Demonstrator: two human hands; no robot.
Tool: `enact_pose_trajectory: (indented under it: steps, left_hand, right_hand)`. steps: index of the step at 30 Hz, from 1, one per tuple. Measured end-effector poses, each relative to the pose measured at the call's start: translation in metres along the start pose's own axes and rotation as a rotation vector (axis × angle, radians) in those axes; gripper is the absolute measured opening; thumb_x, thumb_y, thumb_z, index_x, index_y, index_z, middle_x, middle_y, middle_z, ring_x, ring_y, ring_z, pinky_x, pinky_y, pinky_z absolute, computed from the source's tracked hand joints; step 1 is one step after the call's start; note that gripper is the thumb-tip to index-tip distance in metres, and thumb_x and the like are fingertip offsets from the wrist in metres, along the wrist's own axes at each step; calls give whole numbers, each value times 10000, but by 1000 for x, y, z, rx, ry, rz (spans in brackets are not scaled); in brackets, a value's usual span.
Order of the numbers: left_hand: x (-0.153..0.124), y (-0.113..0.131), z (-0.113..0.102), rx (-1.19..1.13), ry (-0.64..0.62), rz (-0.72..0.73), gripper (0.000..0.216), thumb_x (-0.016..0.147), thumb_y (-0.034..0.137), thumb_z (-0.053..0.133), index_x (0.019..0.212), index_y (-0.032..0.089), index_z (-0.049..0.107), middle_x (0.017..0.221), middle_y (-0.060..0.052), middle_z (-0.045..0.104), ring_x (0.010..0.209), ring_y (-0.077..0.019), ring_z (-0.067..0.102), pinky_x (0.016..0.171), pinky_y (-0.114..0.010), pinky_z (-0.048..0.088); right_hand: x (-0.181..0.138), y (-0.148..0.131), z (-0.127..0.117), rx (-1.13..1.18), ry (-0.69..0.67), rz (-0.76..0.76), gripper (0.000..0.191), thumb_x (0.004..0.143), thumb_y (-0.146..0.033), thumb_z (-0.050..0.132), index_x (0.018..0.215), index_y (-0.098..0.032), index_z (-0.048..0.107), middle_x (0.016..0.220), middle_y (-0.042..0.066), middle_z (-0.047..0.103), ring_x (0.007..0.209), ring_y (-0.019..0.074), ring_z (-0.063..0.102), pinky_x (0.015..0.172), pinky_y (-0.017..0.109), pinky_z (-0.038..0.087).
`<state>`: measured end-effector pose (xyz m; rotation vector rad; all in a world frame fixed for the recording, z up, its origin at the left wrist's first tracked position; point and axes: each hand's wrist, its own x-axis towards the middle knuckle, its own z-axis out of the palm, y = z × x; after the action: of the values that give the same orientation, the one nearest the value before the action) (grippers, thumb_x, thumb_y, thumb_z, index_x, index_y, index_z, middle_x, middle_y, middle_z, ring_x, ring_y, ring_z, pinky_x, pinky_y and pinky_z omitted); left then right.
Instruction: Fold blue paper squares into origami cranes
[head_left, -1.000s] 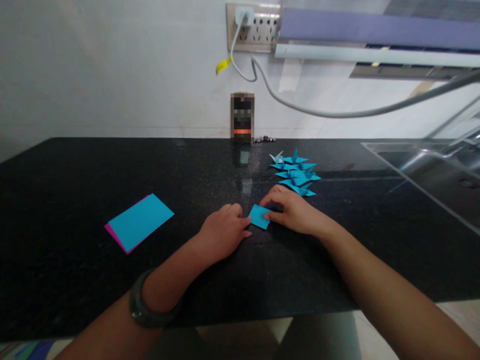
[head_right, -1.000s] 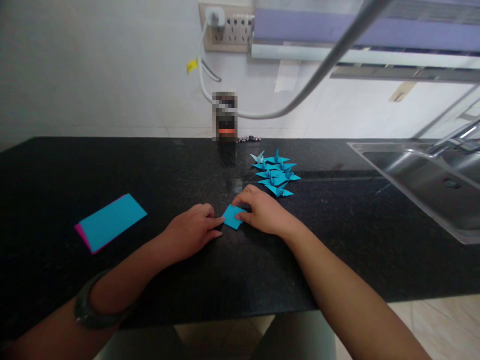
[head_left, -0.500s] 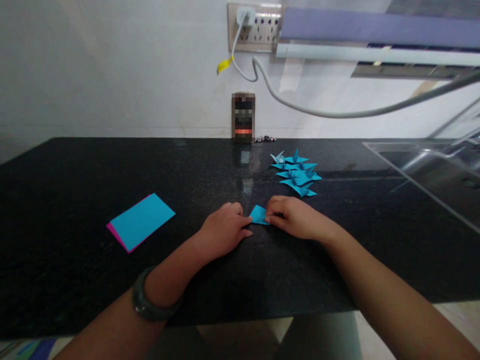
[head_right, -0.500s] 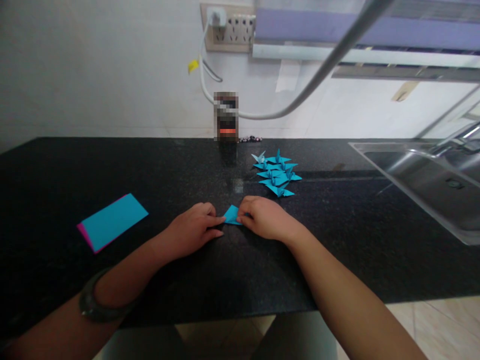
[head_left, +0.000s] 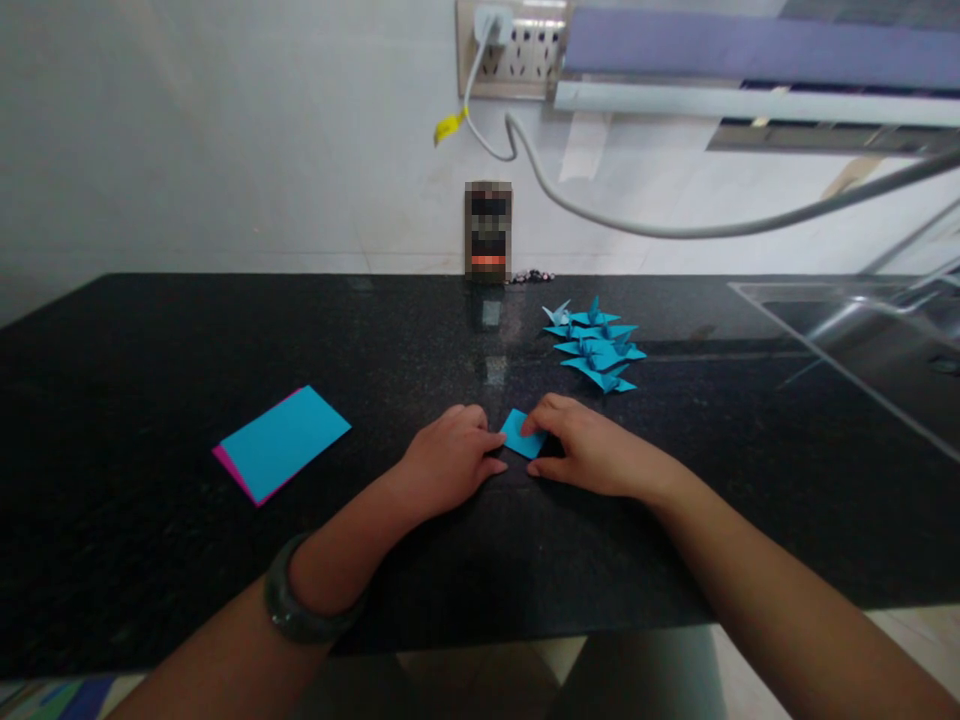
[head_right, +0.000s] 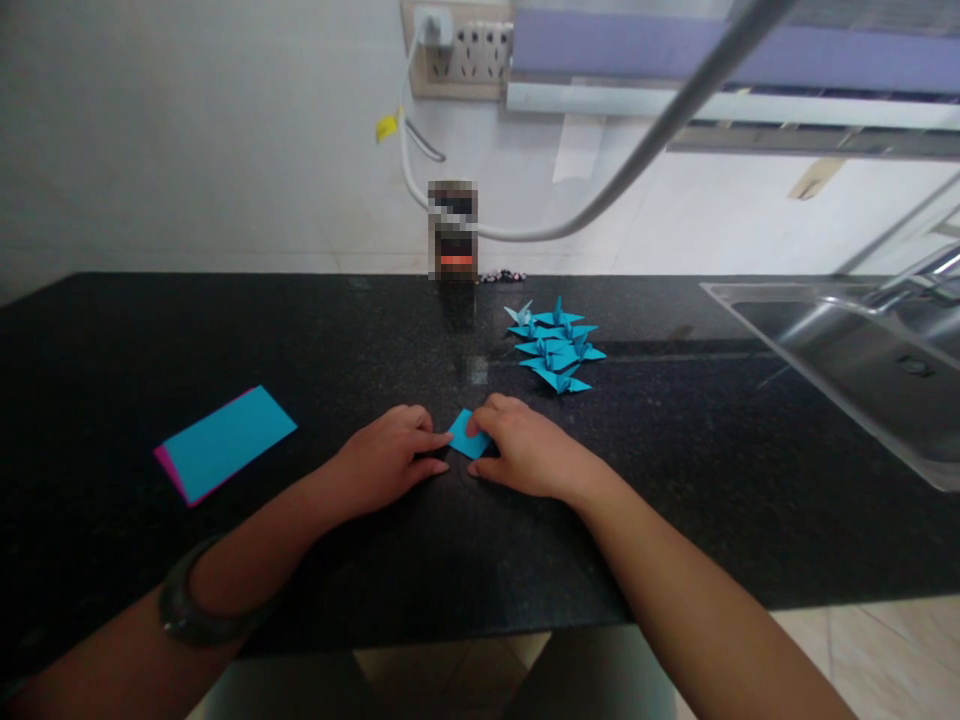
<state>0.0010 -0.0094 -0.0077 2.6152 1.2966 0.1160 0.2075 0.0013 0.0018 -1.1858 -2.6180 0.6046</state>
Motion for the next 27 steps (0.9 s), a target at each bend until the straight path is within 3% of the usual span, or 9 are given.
enact_pose_trajectory:
  steps: [5, 9, 17, 27]
  left_hand:
    - [3, -5, -1, -60, -3, 6, 243, 812, 330, 561, 989, 210, 677, 878, -55, 569, 858, -197, 522, 766, -318, 427]
    - [5, -8, 1, -87, 8, 2, 227, 808, 307, 568, 988, 226, 681, 850, -39, 574, 844, -179, 534, 765, -301, 429]
    - [5, -10, 6, -119, 47, -29, 224, 793, 249, 579, 989, 223, 685, 829, -45, 596, 859, -194, 543, 772, -311, 434]
    - [5, -8, 4, -108, 34, -41, 232, 799, 262, 573, 997, 220, 686, 834, -49, 598, 851, -191, 542, 774, -314, 437]
  right_hand:
    - [3, -4, 1, -64, -39, -34, 107, 827, -221, 544, 865, -168, 629, 862, 57, 543, 812, 161, 535, 729, 262, 399]
    - [5, -6, 4, -113, -10, -4, 182, 869, -210, 464, 824, -146, 628, 811, 64, 555, 759, 154, 528, 691, 254, 390]
    - [13, -8, 15, -98, 74, 204, 173, 873, -207, 450, 828, -134, 599, 835, 82, 596, 798, 173, 556, 721, 258, 397]
    - [18, -7, 19, -194, 88, 285, 204, 881, -246, 417, 835, -148, 589, 866, 109, 622, 817, 200, 590, 710, 275, 399]
